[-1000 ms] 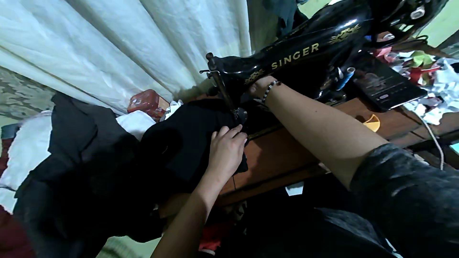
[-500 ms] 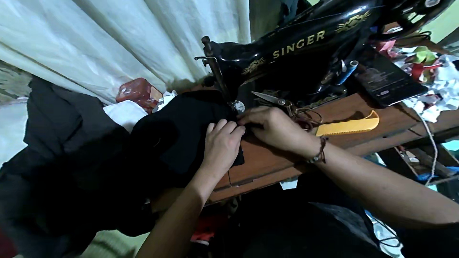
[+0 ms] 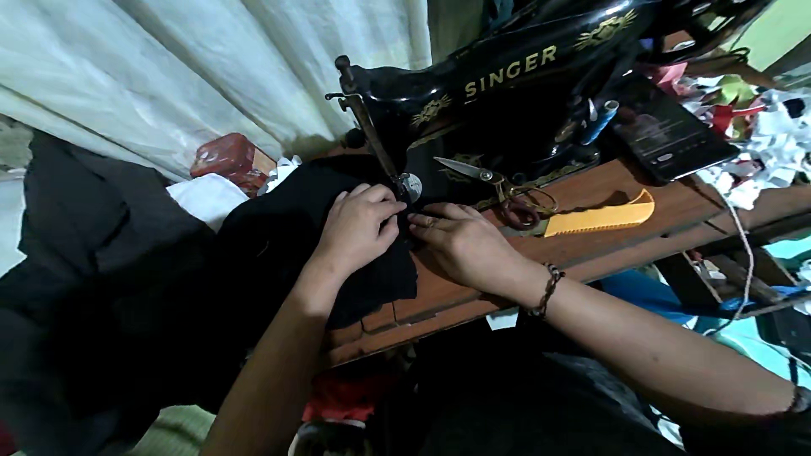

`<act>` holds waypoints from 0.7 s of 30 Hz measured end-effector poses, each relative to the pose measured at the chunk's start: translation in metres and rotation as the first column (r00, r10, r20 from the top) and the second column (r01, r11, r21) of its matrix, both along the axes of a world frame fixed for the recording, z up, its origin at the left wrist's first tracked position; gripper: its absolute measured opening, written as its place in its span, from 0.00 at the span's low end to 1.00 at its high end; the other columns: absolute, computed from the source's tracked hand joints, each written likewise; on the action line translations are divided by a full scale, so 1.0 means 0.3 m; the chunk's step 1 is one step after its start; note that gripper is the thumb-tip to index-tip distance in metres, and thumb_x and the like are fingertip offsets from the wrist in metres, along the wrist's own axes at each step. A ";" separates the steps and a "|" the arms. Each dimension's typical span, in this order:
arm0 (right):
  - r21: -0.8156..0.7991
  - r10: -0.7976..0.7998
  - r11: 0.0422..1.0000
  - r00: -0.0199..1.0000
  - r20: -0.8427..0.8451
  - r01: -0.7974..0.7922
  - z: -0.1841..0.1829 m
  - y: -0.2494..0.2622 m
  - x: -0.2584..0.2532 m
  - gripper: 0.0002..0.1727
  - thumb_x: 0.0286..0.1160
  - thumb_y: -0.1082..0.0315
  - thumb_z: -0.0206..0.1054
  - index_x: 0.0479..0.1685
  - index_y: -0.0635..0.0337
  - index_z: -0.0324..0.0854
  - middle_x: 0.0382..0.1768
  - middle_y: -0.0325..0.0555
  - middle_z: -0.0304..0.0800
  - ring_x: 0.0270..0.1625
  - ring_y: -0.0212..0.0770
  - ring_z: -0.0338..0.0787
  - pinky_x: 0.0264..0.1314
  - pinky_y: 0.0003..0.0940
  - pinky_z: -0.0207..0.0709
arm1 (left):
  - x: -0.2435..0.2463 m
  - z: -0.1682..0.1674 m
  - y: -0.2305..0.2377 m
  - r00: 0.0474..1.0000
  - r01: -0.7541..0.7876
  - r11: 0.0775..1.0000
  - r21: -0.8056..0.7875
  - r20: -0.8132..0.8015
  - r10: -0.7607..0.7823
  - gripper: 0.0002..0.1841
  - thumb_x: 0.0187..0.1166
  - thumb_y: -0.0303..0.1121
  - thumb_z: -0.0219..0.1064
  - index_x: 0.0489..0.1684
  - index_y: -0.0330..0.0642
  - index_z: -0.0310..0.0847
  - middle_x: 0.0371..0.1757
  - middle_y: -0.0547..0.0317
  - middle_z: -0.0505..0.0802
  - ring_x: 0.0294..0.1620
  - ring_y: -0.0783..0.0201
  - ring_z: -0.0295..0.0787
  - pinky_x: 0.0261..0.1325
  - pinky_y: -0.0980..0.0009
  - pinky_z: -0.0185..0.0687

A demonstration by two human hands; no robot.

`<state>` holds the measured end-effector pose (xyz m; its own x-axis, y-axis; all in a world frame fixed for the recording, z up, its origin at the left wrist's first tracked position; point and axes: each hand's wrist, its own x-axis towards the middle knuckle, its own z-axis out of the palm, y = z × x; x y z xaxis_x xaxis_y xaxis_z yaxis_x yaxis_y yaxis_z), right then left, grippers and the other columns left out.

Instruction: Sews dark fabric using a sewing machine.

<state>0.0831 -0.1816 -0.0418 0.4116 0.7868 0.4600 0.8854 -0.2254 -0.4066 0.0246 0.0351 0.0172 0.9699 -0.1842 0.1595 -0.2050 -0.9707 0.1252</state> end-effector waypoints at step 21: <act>-0.007 -0.027 1.000 1.000 0.006 0.027 -0.002 0.000 -0.005 0.16 0.83 0.64 0.58 0.59 0.52 0.90 0.69 0.40 0.89 0.77 0.46 0.81 0.78 0.51 0.74 | 0.007 -0.034 0.049 0.996 0.080 0.990 0.117 0.021 -0.083 0.22 0.84 0.37 0.55 0.72 0.57 0.87 0.46 0.51 0.87 0.51 0.49 0.83 0.50 0.51 0.78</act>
<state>0.0817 -0.1816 -0.0425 0.4299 0.7790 0.4565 0.8813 -0.2521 -0.3998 0.0268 0.0497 0.0071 0.9467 -0.2814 0.1570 -0.2860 -0.9582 0.0069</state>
